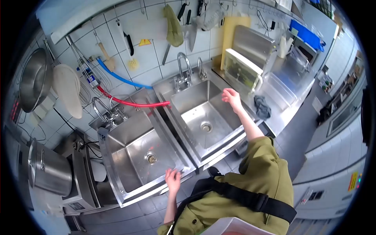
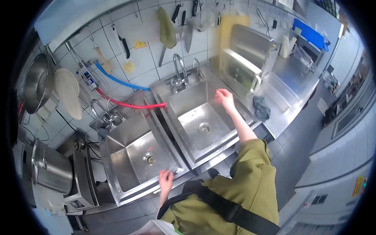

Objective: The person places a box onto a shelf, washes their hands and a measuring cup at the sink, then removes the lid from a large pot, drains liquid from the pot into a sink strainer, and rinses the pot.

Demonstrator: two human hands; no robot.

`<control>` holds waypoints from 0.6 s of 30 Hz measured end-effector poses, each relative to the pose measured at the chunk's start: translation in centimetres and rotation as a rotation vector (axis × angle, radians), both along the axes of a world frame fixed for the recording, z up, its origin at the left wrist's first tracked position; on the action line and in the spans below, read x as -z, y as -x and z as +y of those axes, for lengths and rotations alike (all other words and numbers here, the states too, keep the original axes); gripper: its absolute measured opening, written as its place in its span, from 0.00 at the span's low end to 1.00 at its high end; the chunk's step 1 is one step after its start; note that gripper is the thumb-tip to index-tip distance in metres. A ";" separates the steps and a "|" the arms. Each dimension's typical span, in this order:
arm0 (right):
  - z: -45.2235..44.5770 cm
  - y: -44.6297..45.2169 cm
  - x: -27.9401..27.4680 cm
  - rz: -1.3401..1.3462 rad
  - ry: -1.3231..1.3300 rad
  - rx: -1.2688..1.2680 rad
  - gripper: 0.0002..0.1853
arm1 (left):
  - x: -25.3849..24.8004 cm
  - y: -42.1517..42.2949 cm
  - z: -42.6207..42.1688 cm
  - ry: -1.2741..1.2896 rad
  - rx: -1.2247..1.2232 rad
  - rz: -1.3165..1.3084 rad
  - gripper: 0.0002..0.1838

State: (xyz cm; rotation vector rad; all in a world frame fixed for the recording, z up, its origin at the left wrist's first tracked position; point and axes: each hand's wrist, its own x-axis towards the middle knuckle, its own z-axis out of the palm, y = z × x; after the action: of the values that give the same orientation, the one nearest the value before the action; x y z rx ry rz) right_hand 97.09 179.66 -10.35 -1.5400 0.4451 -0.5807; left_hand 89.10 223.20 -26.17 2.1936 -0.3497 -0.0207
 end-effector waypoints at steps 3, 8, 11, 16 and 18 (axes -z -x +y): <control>-3.1 -7.2 -2.7 -0.008 0.025 0.070 0.30 | -0.5 -2.2 -2.4 0.129 -0.224 0.030 0.12; -11.8 -21.1 -12.9 -0.374 0.069 0.118 0.38 | -1.0 -7.4 -10.9 0.356 -0.349 -0.062 0.07; -14.8 -25.1 -17.5 -0.551 0.109 0.186 0.47 | -4.7 -7.9 -17.0 0.439 -0.294 -0.194 0.07; -16.7 -33.4 -19.2 -0.504 -0.100 0.307 0.62 | -7.6 -7.9 -21.9 0.299 -0.268 -0.173 0.06; -16.7 -34.0 -19.0 -0.635 -0.085 0.430 0.60 | -7.7 -8.7 -22.6 0.360 -0.244 -0.117 0.07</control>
State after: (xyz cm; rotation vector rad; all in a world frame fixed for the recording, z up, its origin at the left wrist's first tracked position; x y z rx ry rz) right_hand 131.10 163.01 8.70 -1.0973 0.2998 -1.3162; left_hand 97.78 200.57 -18.44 1.8693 -0.1340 0.2846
